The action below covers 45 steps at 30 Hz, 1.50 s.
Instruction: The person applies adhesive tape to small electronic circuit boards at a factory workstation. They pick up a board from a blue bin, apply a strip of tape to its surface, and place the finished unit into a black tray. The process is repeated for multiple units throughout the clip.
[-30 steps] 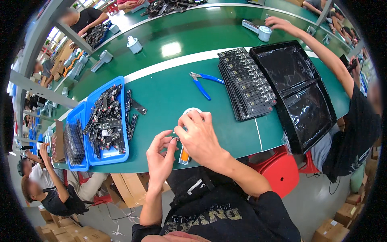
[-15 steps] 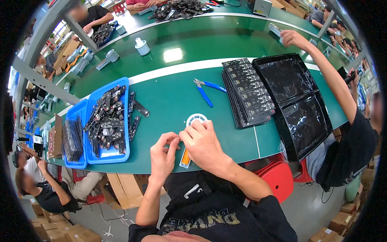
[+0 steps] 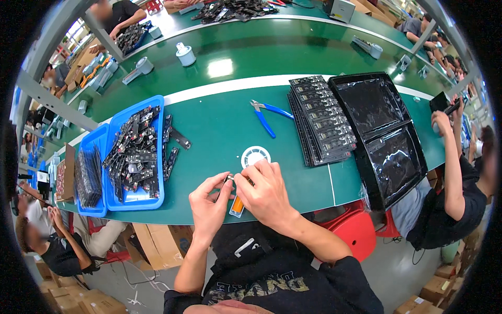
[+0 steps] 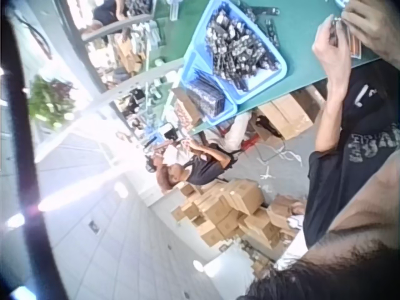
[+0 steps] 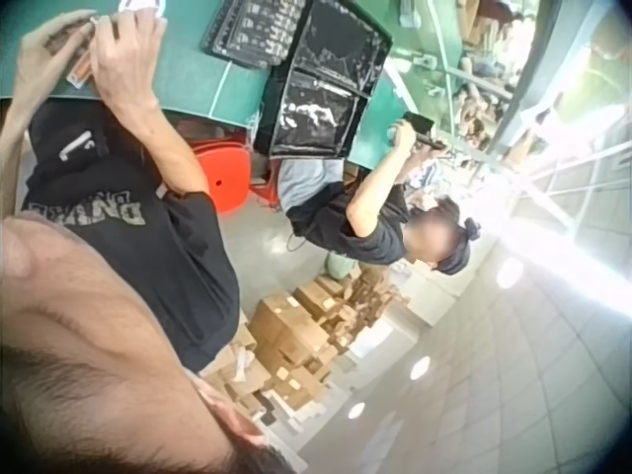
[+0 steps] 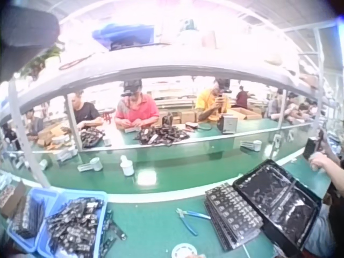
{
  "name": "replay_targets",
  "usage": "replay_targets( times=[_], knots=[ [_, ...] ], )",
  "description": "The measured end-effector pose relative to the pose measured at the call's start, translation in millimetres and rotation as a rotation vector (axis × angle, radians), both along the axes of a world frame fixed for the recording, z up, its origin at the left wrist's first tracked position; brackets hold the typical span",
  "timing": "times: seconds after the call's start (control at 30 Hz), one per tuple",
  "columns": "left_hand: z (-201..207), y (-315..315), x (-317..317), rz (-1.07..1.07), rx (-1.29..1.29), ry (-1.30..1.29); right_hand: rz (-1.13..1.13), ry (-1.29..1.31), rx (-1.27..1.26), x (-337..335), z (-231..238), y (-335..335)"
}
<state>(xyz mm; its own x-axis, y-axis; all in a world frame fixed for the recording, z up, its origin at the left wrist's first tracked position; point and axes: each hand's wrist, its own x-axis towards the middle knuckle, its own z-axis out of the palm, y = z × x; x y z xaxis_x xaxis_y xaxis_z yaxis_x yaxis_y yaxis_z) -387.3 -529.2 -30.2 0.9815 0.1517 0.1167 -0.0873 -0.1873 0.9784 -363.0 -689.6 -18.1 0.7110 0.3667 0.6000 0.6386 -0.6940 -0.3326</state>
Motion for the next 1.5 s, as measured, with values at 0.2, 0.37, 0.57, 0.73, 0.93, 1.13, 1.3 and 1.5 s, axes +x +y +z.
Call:
replay_targets(
  times=[0.2, 0.37, 0.57, 0.73, 0.93, 1.13, 1.3, 1.5],
  knots=[
    [6, -1, 0, 0.022, 0.08, -0.053, -0.011, -0.033, 0.036, 2, -3, 4],
    [9, -2, 1, 0.015, 0.113, -0.064, -0.009, -0.065, 0.044, 3, -6, 4],
    [14, 0, 1, 0.011, 0.317, -0.156, -0.001, -0.096, -0.016, 2, -5, 6],
    [14, 5, 3, -0.014, 0.473, -0.272, 0.042, -0.035, -0.016, 5, -4, 5],
    [17, 10, 5, -0.067, 0.388, -0.19, 0.058, 0.056, -0.013, 8, 2, 4],
    [23, 6, 1, -0.055, 0.409, -0.158, 0.057, 0.071, 0.004, 9, 5, 6],
    [22, 6, 2, -0.063, 0.521, -0.288, 0.055, 0.086, -0.016, 8, 6, 7],
    [22, 10, 8, -0.091, 0.548, -0.344, 0.062, 0.117, -0.047, 8, 9, 6]
  ],
)
